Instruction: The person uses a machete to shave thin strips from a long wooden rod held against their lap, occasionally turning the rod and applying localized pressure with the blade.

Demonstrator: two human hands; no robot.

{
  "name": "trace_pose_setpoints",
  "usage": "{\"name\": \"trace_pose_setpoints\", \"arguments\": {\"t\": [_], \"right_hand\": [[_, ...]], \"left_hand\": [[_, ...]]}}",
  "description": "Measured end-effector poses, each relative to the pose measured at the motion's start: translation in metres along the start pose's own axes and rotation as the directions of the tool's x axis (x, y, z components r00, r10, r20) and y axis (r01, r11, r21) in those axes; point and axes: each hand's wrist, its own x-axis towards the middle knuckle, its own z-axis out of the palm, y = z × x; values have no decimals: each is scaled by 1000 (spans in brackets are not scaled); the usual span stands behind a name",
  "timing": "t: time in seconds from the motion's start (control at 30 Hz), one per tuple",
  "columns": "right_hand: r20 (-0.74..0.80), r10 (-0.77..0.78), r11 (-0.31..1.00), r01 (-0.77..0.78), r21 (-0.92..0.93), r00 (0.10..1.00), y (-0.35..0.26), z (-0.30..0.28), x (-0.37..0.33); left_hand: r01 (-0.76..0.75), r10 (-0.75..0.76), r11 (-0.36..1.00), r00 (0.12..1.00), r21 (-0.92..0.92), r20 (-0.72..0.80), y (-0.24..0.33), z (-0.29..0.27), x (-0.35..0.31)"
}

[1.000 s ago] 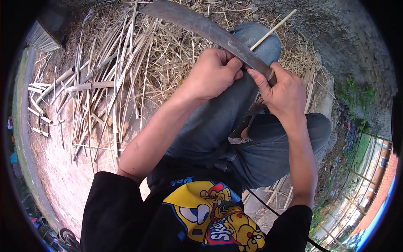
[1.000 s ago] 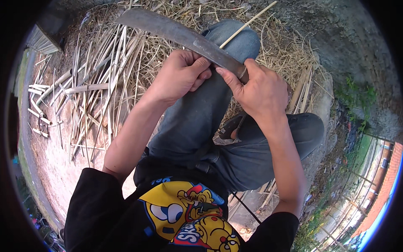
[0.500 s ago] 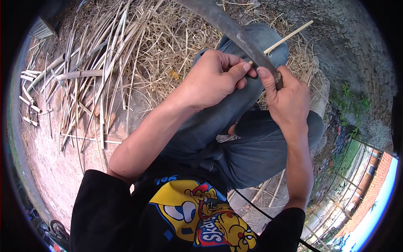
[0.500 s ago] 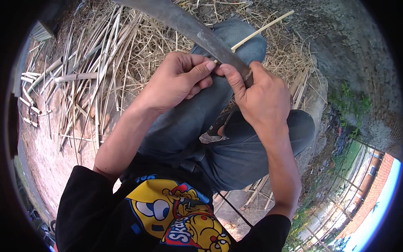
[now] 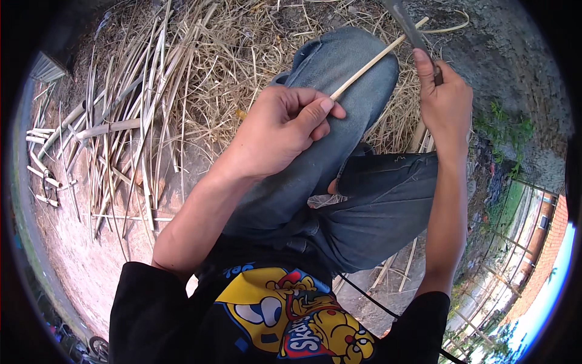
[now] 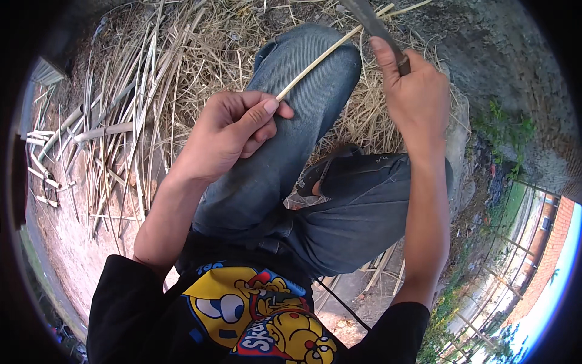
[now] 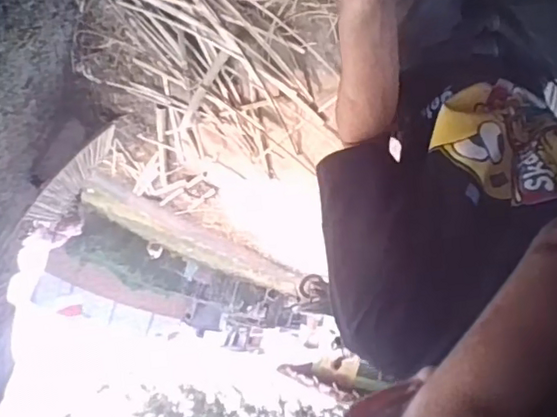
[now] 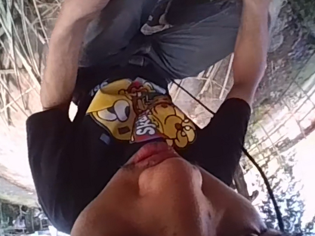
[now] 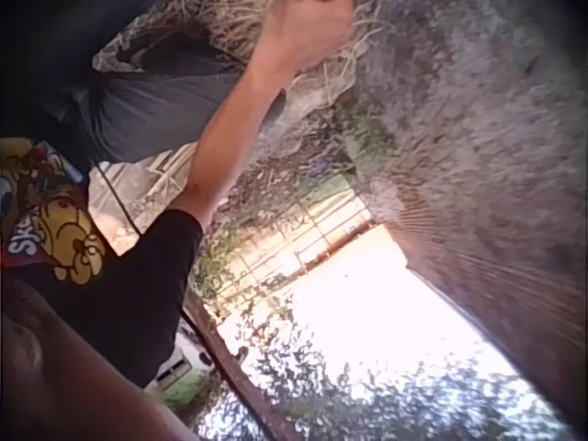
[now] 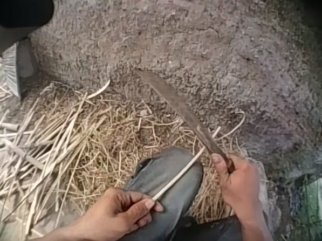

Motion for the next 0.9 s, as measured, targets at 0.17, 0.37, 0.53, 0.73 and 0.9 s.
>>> {"name": "trace_pose_setpoints", "arguments": {"t": [0.17, 0.37, 0.53, 0.73, 0.9], "right_hand": [[-138, 177, 981, -163, 104, 975, 58, -8, 42], [100, 54, 960, -79, 268, 993, -12, -20, -27], [174, -93, 992, 78, 94, 980, -31, -6, -44], [129, -91, 995, 85, 50, 987, -24, -7, -42], [94, -10, 996, 1, 93, 996, -5, -4, -33]], "left_hand": [[28, -28, 998, 1000, -58, 3, 0, -2, 8], [17, -16, 1000, 999, 25, -37, 4, 0, 3], [65, -65, 998, 998, -8, -5, 6, -5, -1], [190, -192, 970, 981, 153, 1, 20, -31, -38], [115, -104, 979, 992, 166, -74, 3, -61, -72]]}}
